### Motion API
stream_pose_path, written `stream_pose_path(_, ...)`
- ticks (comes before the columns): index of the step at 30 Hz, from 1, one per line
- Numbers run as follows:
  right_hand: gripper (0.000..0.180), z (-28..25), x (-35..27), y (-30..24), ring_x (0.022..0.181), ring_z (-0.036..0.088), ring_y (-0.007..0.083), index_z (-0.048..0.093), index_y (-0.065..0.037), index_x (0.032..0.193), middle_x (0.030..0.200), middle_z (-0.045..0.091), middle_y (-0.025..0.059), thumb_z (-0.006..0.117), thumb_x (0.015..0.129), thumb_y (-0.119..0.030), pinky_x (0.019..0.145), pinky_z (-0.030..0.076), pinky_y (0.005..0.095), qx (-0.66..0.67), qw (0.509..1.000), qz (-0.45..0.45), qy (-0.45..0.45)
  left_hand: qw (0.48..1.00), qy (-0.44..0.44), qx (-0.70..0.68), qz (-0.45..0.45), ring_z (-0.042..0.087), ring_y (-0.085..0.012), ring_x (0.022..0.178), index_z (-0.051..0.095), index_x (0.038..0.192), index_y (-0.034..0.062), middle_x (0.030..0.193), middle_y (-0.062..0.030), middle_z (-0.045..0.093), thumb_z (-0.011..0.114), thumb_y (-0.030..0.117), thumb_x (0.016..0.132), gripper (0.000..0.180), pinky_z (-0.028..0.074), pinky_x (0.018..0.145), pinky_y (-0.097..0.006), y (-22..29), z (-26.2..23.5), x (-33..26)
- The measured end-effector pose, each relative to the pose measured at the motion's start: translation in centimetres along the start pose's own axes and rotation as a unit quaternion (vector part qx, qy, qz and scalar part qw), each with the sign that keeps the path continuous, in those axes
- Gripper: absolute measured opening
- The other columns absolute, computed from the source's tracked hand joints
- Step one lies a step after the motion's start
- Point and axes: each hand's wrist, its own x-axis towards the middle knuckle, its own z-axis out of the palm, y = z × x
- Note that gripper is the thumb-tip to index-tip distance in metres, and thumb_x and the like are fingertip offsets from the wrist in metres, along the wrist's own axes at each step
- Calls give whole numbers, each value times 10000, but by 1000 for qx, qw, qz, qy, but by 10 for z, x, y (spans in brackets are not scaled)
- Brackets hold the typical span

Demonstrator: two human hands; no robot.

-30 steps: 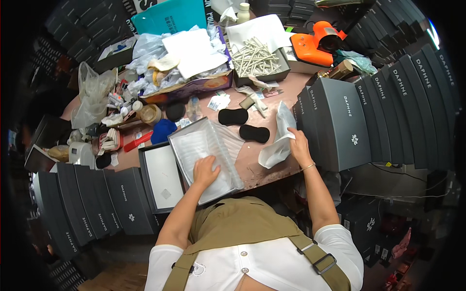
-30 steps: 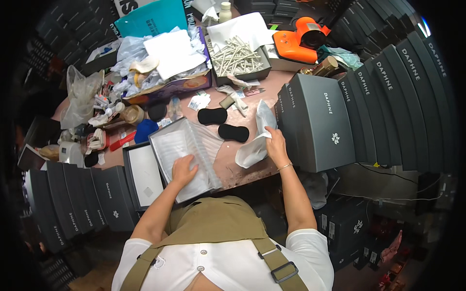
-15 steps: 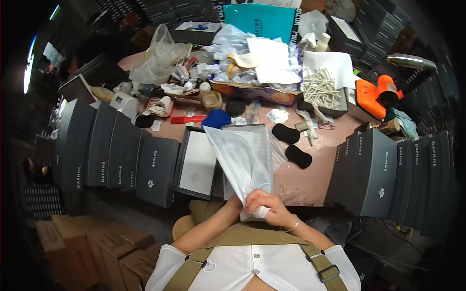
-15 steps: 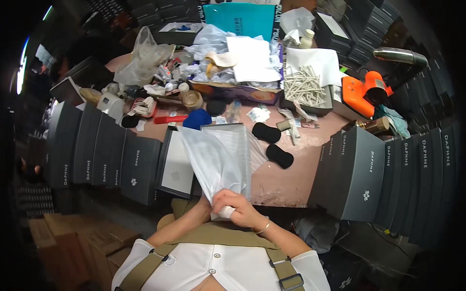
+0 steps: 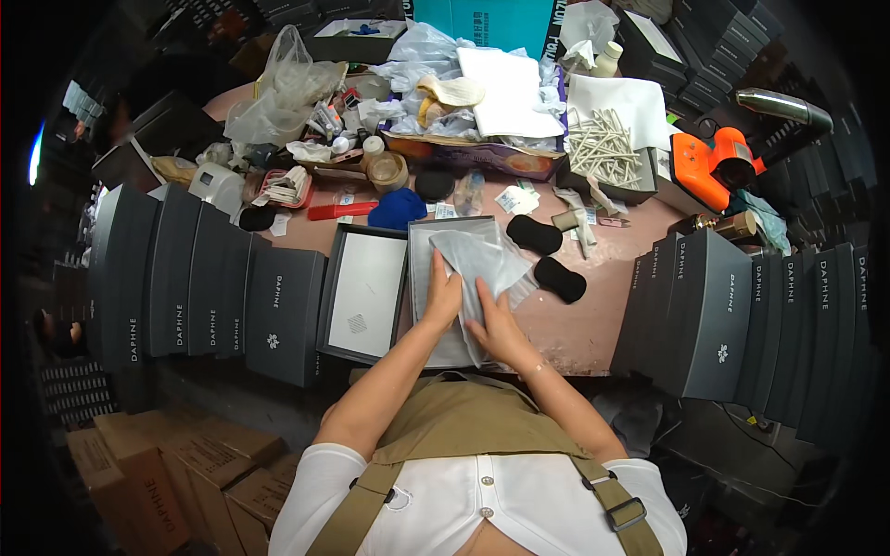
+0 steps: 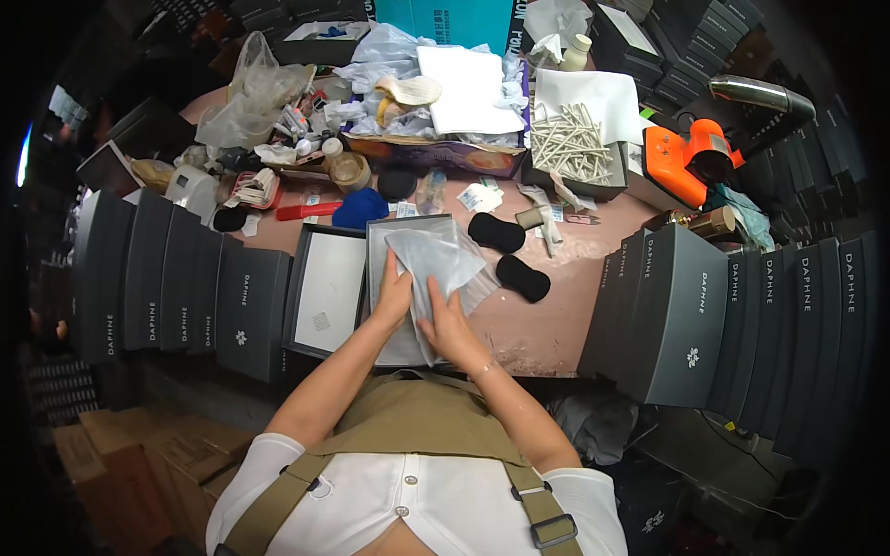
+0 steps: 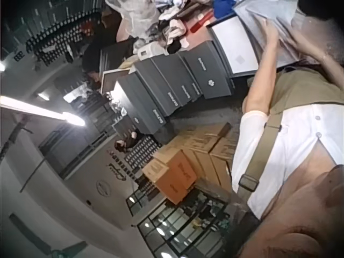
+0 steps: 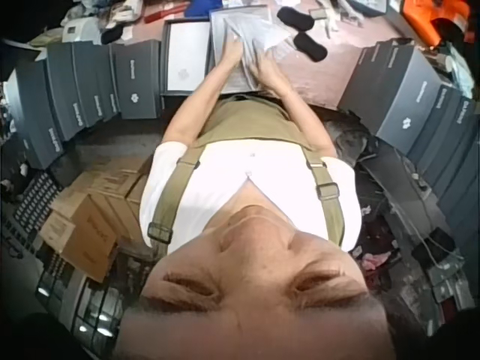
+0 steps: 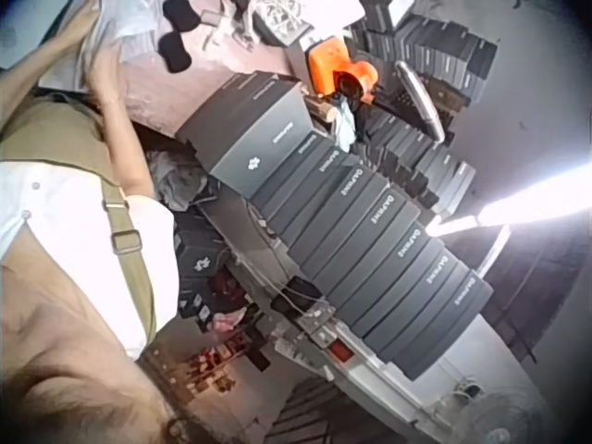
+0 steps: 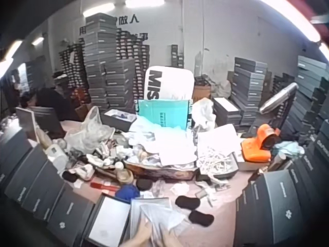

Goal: The recorder prepares a pair of black high-heeled shoes by cleaning them and packing them into a branded shoebox with protective paper.

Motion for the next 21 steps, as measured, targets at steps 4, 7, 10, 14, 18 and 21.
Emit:
stream_pose_path(4,648,45,45,65,1056,484,464,325,-13,1421,1200,448,325,589,838,-119,904,433,469,-148,984,-64,68,997,1,11,-78,179,-347,1423,124,1454,-95,1519,-283,157,517,368,926,805,188,1144,-362,-16,39,-13)
stream_pose_path(7,571,6,29,49,942,559,406,392,9,1370,1159,503,287,581,844,-107,821,474,464,-11,993,-116,-1,995,-7,-17,-97,171,-378,1415,134,1451,-97,1504,-300,171,600,452,874,922,192,1142,-393,-13,21,-31)
stream_pose_path(10,530,-25,0,72,819,608,329,440,32,1329,1082,568,233,604,853,-132,737,497,417,326,932,136,83,988,27,152,-9,193,-414,1395,115,1449,-97,1488,-311,185,652,392,851,941,197,1139,-418,-5,22,-40)
stream_pose_path(14,564,1,17,162,779,620,321,450,30,1315,1015,598,193,654,836,-186,717,504,393,79,967,116,214,969,19,238,71,219,-448,1368,77,1454,-82,1473,-320,193,695,309,819,968,206,1133,-440,-34,37,-36)
stream_pose_path(18,504,13,48,155,900,596,351,515,37,1228,1112,574,224,657,812,-208,802,483,413,-37,975,193,99,961,-3,272,44,222,-451,1366,60,1454,-84,1471,-325,190,696,307,816,982,209,1130,-450,-23,25,-33)
stream_pose_path(21,420,26,47,165,905,606,362,557,49,1142,1031,605,196,639,803,-187,847,474,397,-121,965,44,228,956,-40,291,14,228,-455,1361,44,1455,-84,1468,-328,192,698,322,805,1008,216,1125,-450,-26,11,-34)
